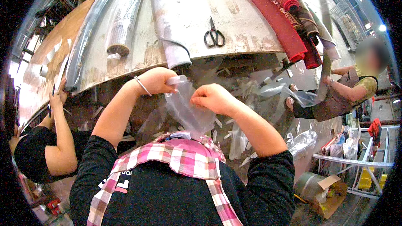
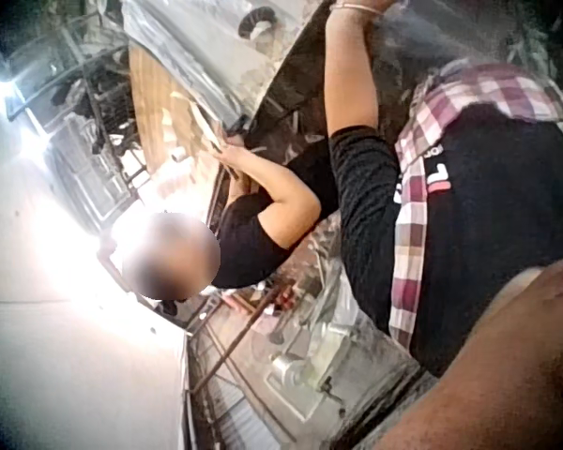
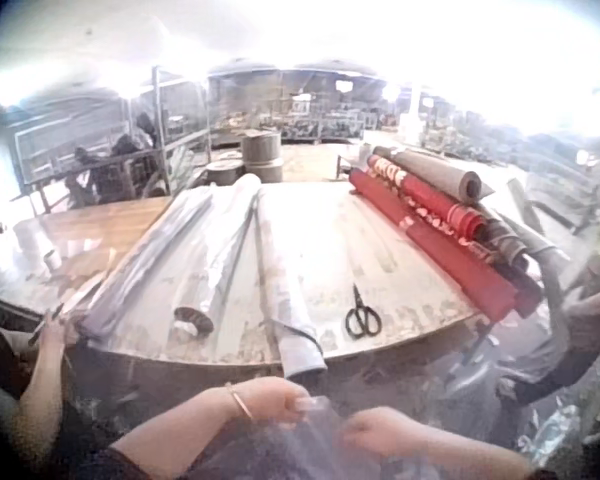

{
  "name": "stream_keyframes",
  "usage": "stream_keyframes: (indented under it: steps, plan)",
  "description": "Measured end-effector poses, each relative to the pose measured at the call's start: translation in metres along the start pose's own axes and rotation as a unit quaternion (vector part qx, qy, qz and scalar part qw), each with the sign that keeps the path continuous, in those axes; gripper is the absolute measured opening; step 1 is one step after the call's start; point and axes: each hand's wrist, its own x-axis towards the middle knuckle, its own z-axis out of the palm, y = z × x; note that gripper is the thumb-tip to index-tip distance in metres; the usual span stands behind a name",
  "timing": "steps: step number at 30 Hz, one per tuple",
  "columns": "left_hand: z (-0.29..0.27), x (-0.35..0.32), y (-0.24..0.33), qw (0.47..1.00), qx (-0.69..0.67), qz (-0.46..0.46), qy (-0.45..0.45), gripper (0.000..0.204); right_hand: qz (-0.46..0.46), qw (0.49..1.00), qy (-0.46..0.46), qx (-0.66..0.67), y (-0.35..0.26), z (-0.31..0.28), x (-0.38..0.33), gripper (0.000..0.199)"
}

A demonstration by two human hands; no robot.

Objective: The person places large rolls of material into plastic sleeves by hand, twists the ends closed, and cuts away the excess plastic using scissors.

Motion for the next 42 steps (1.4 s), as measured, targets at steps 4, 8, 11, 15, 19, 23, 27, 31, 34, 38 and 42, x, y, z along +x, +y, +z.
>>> stream_keyframes:
  steps: [4,8,11,15,19,23,27,31,34,38,42]
  plan:
    - [-0.003,-0.002,-0.017,0.995,-0.070,-0.056,0.030,0.023,0.045,0.997,0.068,-0.006,-0.009,-0.004,0.008,0.022]
    - [0.003,-0.008,-0.026,0.994,-0.019,-0.067,0.086,0.023,0.012,0.992,0.033,0.118,-0.004,-0.004,0.018,0.023]
    - [0.008,-0.006,-0.023,0.961,0.075,-0.046,0.261,0.024,-0.025,0.994,0.012,0.108,-0.002,-0.009,0.022,0.024]
    - [0.017,-0.001,0.007,0.929,0.047,-0.204,0.305,0.029,-0.022,0.990,0.122,-0.073,0.019,-0.005,0.039,0.035]
    - [0.061,-0.003,0.009,0.898,-0.336,-0.253,0.127,0.028,-0.064,0.984,0.111,-0.124,0.016,0.033,0.046,0.038]
    - [0.070,-0.013,0.006,0.838,-0.505,-0.191,0.078,0.019,-0.047,0.998,0.002,0.039,0.031,0.034,0.033,0.032]
    - [0.062,-0.023,0.014,0.830,-0.524,-0.189,0.030,0.016,-0.027,0.988,-0.109,0.102,0.035,0.016,0.020,0.028]
    - [0.055,-0.022,0.026,0.795,-0.568,-0.199,0.076,0.013,-0.020,0.974,-0.119,0.189,0.033,0.006,0.010,0.022]
    - [0.057,-0.014,0.024,0.870,-0.437,-0.203,0.106,0.008,-0.039,0.980,-0.037,0.193,0.036,-0.007,0.003,0.015]
    - [0.025,-0.022,-0.007,0.912,0.044,-0.326,0.244,0.018,0.018,0.964,0.267,-0.013,0.095,-0.046,0.015,0.014]
    - [0.030,-0.001,-0.037,0.823,0.276,-0.200,0.454,0.033,-0.030,0.928,0.364,-0.072,0.097,-0.029,0.030,0.020]
